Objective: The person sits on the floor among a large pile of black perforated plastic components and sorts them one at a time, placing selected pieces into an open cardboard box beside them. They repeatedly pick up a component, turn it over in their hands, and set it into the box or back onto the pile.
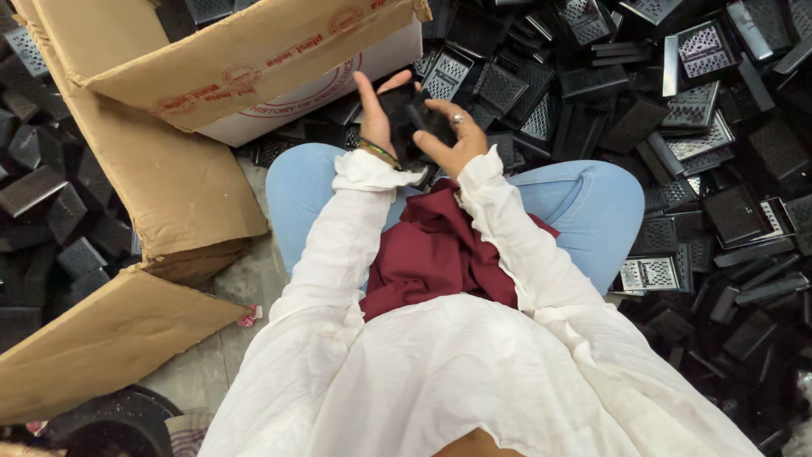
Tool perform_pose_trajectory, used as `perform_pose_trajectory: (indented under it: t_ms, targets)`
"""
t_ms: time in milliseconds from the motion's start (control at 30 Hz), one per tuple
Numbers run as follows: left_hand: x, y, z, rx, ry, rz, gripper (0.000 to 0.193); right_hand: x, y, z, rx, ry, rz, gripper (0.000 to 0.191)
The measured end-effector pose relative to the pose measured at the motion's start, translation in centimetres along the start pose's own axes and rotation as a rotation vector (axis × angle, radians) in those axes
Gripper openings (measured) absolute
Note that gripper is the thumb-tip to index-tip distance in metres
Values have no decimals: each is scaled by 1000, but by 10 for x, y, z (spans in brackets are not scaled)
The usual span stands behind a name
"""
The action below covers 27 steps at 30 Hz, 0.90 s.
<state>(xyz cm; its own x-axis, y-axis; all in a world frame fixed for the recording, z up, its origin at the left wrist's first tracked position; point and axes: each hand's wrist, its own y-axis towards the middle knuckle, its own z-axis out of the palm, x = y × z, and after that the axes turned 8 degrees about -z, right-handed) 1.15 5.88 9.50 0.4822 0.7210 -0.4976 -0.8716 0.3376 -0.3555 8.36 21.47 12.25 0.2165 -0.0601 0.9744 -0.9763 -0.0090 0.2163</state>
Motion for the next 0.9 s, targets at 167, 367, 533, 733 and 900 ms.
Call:
perform_pose_trajectory:
  t_ms: [167, 367, 533, 733, 900]
  targets:
    - [27, 17, -9, 16, 178, 36, 88, -3, -1, 7, -15, -8, -6, 61]
    - [38, 18, -15, 107, 185, 46, 83, 1, 4, 2, -23, 178, 83, 68]
    - [46, 14, -18, 195, 320, 189, 63, 0, 6, -9, 54, 258, 128, 68]
    - [45, 16, -19, 255, 376, 198, 55, -19, 5, -11, 32, 91, -64, 65]
    - [22, 16, -14, 254, 92, 201, 47, -31, 8, -21, 36, 390, 184, 50]
